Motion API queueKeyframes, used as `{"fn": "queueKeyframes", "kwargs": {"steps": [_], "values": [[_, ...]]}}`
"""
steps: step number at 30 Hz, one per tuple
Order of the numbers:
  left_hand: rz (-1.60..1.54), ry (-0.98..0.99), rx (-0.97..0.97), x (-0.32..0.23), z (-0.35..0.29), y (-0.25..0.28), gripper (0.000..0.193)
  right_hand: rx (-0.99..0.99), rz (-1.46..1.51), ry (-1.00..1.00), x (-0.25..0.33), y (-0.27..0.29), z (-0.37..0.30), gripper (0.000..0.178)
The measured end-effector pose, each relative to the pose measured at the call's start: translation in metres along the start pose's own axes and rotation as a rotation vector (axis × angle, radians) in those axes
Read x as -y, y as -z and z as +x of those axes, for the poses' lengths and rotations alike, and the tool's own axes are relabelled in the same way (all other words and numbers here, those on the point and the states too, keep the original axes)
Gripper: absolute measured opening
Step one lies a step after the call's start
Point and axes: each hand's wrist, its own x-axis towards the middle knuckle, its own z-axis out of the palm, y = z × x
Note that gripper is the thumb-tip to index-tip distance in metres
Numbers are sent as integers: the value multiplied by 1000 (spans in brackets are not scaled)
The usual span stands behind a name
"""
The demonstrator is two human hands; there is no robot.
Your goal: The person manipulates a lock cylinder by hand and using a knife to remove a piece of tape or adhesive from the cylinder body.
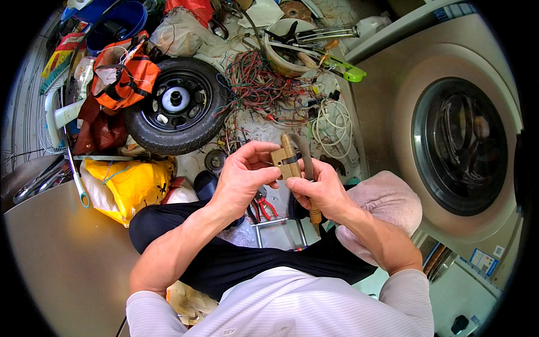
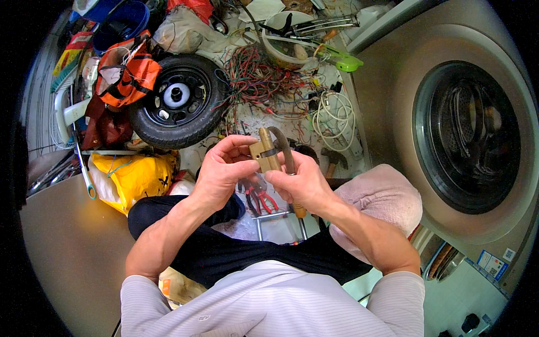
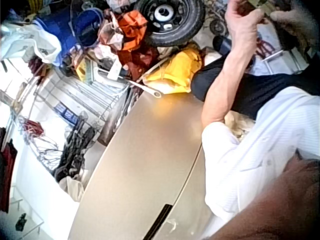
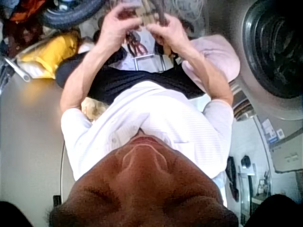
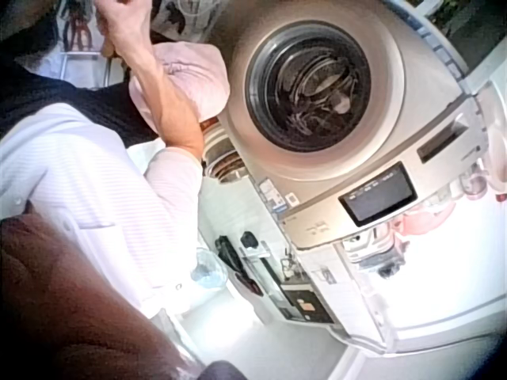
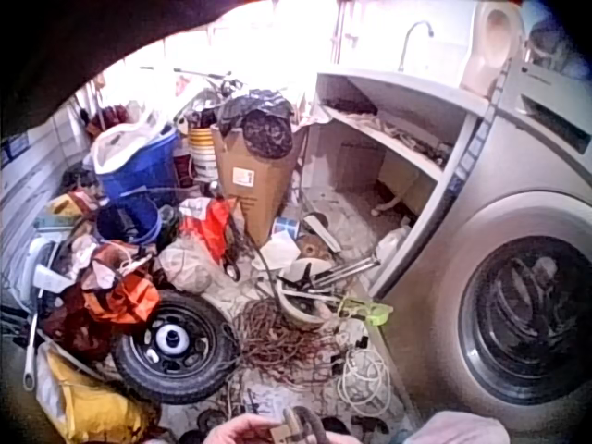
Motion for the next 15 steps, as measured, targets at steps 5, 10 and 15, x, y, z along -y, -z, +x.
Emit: {"fn": "queueKeyframes", "kwargs": {"steps": [5, 10, 15], "values": [[-4, 24, -22, 2, 0, 3, 43, -12, -3, -14, 1, 0, -1, 19], [-23, 40, -26, 0, -1, 1, 45, 2, -13, -13, 0, 0, -1, 19], [14, -35, -53, 4, -1, 2, 43, 2, -6, 27, -6, 0, 2, 19]]}}
